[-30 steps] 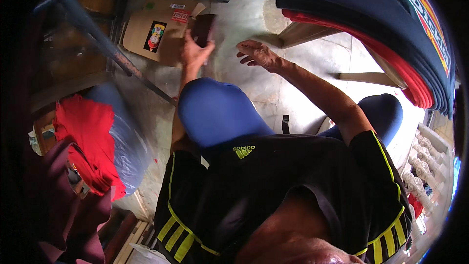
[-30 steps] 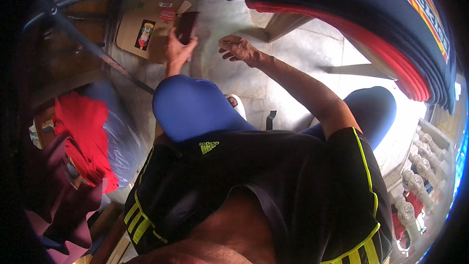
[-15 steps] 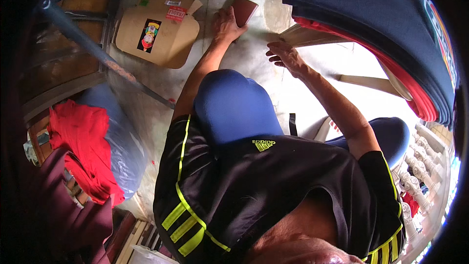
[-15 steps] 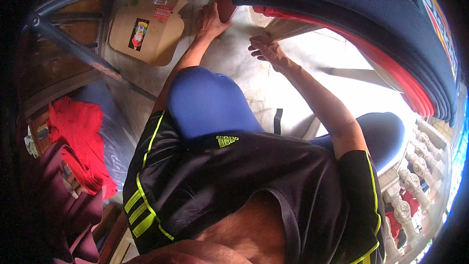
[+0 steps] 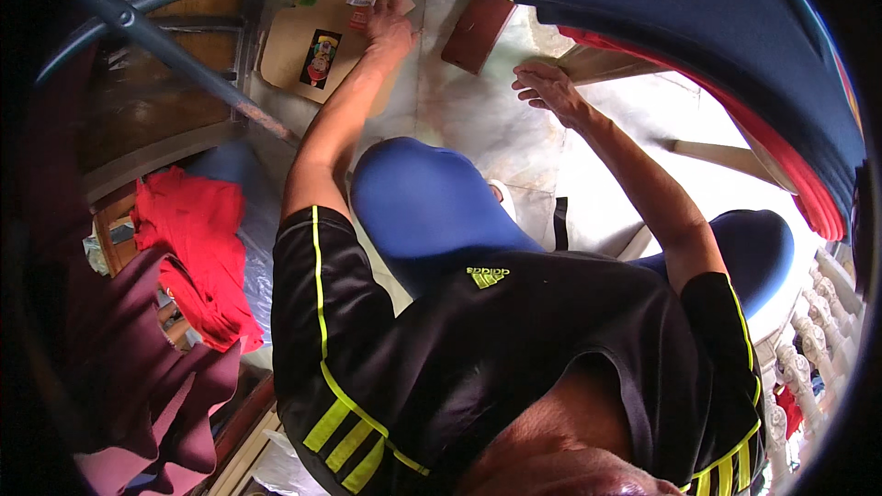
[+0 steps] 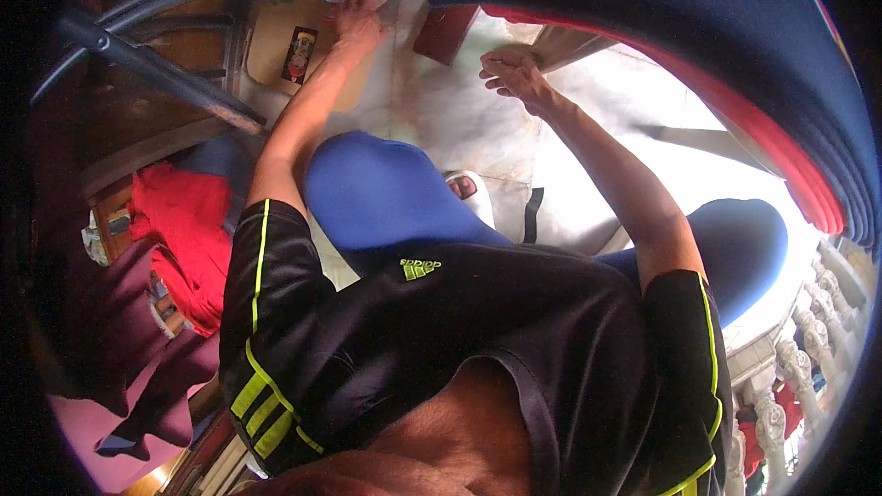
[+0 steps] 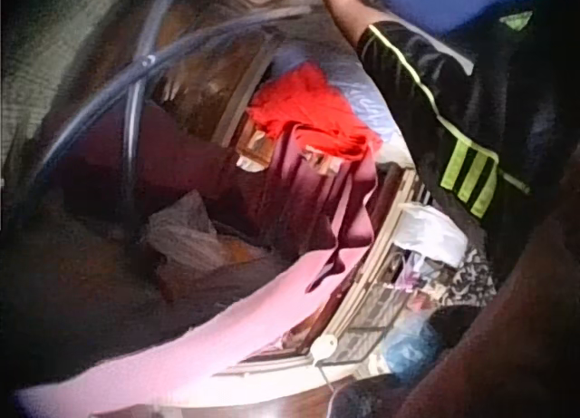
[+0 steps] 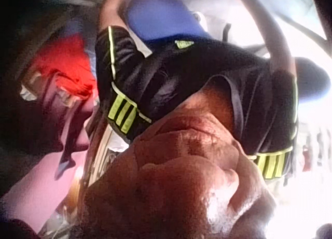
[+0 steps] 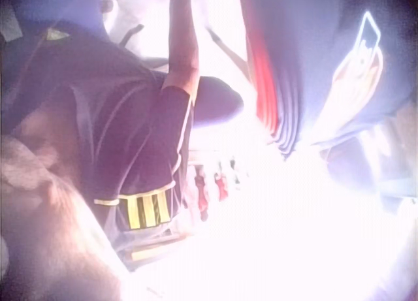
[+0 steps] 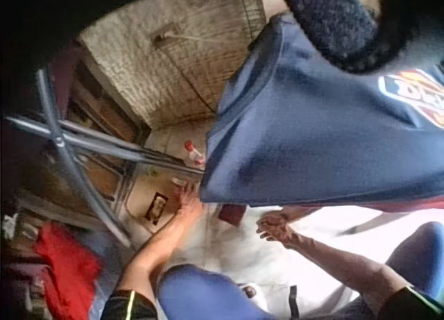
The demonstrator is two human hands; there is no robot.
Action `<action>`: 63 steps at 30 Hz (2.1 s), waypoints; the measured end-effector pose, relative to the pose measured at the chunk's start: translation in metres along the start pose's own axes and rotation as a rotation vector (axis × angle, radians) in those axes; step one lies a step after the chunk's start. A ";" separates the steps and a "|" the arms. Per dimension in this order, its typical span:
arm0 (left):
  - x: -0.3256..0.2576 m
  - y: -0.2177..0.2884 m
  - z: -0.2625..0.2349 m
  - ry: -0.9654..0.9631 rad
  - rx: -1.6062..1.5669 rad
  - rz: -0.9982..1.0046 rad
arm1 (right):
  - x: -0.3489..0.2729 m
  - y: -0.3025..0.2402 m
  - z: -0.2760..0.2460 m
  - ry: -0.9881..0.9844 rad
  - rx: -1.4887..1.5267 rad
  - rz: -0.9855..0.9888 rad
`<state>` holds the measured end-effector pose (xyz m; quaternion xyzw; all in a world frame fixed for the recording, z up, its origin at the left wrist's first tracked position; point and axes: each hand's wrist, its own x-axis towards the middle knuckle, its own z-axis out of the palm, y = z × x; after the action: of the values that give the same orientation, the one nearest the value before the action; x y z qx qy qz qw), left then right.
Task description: The person irons a dark blue Dickies t-shirt on a pink ironing board, smoothing the fabric and using a white steam iron to press the front and sides. The person then places the shirt on a stack and briefly handles a phone and wallet.
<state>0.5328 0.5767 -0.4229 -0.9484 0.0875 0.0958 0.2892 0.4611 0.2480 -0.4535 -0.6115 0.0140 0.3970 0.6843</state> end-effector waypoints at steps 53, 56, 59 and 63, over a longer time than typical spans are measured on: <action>-0.008 -0.039 0.115 0.723 -2.218 -1.020 | -0.007 -0.005 0.005 -0.081 -0.067 0.005; -0.029 0.000 0.022 0.408 -2.399 -0.755 | -0.004 -0.004 -0.001 -0.044 -0.079 0.009; -0.061 0.048 -0.024 0.362 -2.413 -0.473 | -0.005 -0.017 0.008 -0.057 -0.010 -0.023; -0.095 0.089 -0.078 -0.097 -2.323 -0.051 | -0.015 -0.044 0.034 -0.100 0.256 0.131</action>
<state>0.4314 0.4706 -0.3850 -0.6396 -0.0832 0.1489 -0.7496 0.4599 0.2719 -0.4013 -0.4965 0.0706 0.4657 0.7291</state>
